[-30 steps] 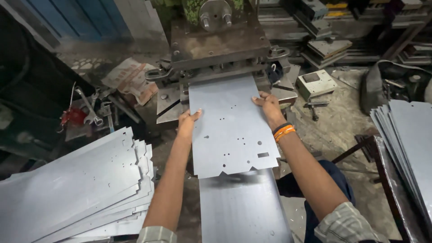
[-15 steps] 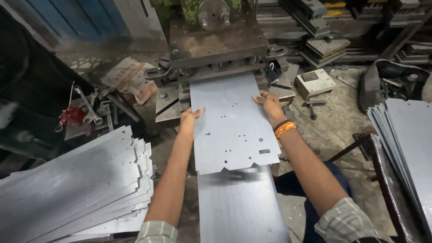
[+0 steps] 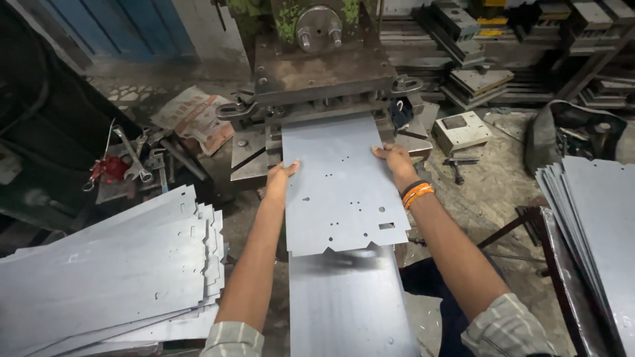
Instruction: Feeding metal plates into a stamping press machine and stacking them.
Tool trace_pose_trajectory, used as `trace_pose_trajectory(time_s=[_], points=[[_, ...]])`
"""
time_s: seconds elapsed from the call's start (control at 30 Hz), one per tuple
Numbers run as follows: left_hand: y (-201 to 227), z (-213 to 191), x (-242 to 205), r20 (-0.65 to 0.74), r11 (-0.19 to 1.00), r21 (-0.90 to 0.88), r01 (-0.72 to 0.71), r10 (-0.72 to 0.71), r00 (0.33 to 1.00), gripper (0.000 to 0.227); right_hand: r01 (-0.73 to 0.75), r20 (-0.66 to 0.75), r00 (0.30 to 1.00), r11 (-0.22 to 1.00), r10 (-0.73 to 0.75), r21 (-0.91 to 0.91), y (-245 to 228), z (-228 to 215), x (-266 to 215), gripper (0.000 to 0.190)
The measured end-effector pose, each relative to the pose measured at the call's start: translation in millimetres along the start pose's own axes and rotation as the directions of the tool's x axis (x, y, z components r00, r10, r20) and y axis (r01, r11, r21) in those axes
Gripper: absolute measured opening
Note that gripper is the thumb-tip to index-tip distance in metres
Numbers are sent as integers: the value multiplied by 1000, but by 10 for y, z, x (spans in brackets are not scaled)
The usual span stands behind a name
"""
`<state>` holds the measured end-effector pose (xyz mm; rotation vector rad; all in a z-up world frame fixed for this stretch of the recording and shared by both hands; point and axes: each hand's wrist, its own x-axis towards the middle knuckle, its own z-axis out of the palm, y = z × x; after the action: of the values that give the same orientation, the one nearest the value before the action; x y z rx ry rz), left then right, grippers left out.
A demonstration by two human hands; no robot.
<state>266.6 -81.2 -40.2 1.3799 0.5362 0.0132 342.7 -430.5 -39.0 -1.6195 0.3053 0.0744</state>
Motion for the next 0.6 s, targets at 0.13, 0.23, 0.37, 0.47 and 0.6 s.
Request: trace_pose_trajectory(time_s=[0.13, 0.23, 0.37, 0.47, 0.6], points=[[-148, -96, 329, -10, 998, 60, -4, 4, 1000, 59, 15, -1, 1000, 1000, -15, 12, -132, 45, -113, 40], [-111, -58, 219, -14, 998, 63, 0, 1, 1000, 60, 7, -13, 1000, 1000, -7, 11, -374, 105, -507, 37], [-59, -46, 129, -14, 999, 40, -7, 8, 1000, 57, 1, 20, 1000, 999, -2, 41, -448, 91, -642, 36], [-102, -47, 230, 6, 1000, 5, -16, 16, 1000, 55, 22, 27, 999, 999, -23, 44, -323, 74, -451, 40], [-117, 29, 44, 30, 995, -68, -71, 73, 997, 49, 107, 38, 993, 994, -108, 16, -200, 11, -431, 63]])
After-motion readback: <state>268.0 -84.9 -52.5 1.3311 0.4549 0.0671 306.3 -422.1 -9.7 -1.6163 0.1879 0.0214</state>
